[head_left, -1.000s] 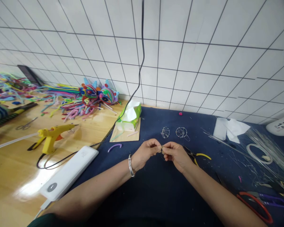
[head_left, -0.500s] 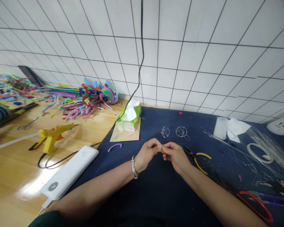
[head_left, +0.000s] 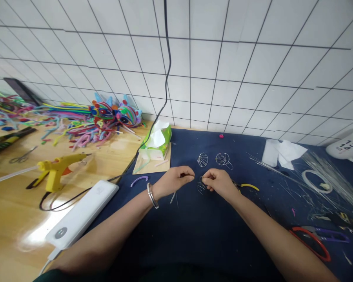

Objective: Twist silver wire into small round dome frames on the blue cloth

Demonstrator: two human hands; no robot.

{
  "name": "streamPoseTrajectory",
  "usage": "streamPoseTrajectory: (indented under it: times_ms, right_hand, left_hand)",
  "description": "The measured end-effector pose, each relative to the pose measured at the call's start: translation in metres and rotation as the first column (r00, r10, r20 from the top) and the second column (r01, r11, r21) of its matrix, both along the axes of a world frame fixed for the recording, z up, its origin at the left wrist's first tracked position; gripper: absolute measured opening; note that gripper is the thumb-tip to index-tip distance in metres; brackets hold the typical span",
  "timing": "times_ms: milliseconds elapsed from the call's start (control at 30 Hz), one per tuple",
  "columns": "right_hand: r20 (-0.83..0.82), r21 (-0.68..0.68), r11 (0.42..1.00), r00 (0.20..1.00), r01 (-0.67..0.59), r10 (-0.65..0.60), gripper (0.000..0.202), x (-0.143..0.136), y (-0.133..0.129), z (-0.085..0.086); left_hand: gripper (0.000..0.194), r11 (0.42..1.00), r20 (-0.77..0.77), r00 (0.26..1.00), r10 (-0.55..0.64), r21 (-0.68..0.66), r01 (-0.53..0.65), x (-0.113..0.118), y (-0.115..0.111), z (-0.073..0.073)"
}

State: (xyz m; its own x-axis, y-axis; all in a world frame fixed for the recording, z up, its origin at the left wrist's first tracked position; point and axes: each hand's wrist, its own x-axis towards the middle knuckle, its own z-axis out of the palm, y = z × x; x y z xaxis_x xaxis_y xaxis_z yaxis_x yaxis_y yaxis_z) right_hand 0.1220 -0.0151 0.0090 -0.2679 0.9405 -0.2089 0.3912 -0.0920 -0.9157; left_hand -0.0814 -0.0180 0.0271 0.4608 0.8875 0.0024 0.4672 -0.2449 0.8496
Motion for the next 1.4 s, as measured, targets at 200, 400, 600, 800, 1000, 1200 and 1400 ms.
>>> streamPoseTrajectory:
  times_ms: [200,400,600,800,1000,1200,1400]
  right_hand:
    - [0.397,0.177,0.962,0.909,-0.209,0.124,0.011,0.006,0.003,-0.002]
    - [0.622,0.304,0.89,0.779,-0.34,0.085,0.02,0.003,-0.001,0.002]
    - [0.654,0.36,0.881,0.756,-0.308,-0.002,0.021,0.001,-0.002,0.0]
    - [0.583,0.432,0.832,0.812,-0.349,0.039,0.019,-0.004,-0.007,-0.004]
    - [0.557,0.543,0.723,0.827,-0.428,0.072,0.019,-0.012,-0.015,-0.011]
    - [0.617,0.645,0.554,0.787,-0.527,0.029,0.025,-0.02,-0.022,-0.012]
    - [0.668,0.63,0.501,0.743,-0.593,0.038,0.024,-0.017,-0.02,-0.015]
  left_hand:
    - [0.015,0.958,-0.503,0.863,-0.051,0.219,0.185,-0.021,0.003,0.004]
    - [0.012,0.941,-0.693,0.72,0.021,0.257,0.22,-0.025,0.0,0.0]
    - [0.015,0.932,-0.763,0.645,0.048,0.265,0.245,-0.024,-0.003,-0.004]
    - [0.021,0.916,-0.812,0.584,0.005,0.239,0.323,-0.021,-0.004,0.002]
    - [0.014,0.911,-0.802,0.597,0.004,0.249,0.329,-0.02,-0.007,0.009]
    - [0.012,0.865,-0.768,0.639,-0.041,0.293,0.408,-0.008,-0.014,0.011]
    - [0.013,0.845,-0.712,0.698,-0.076,0.326,0.424,-0.003,-0.016,0.015]
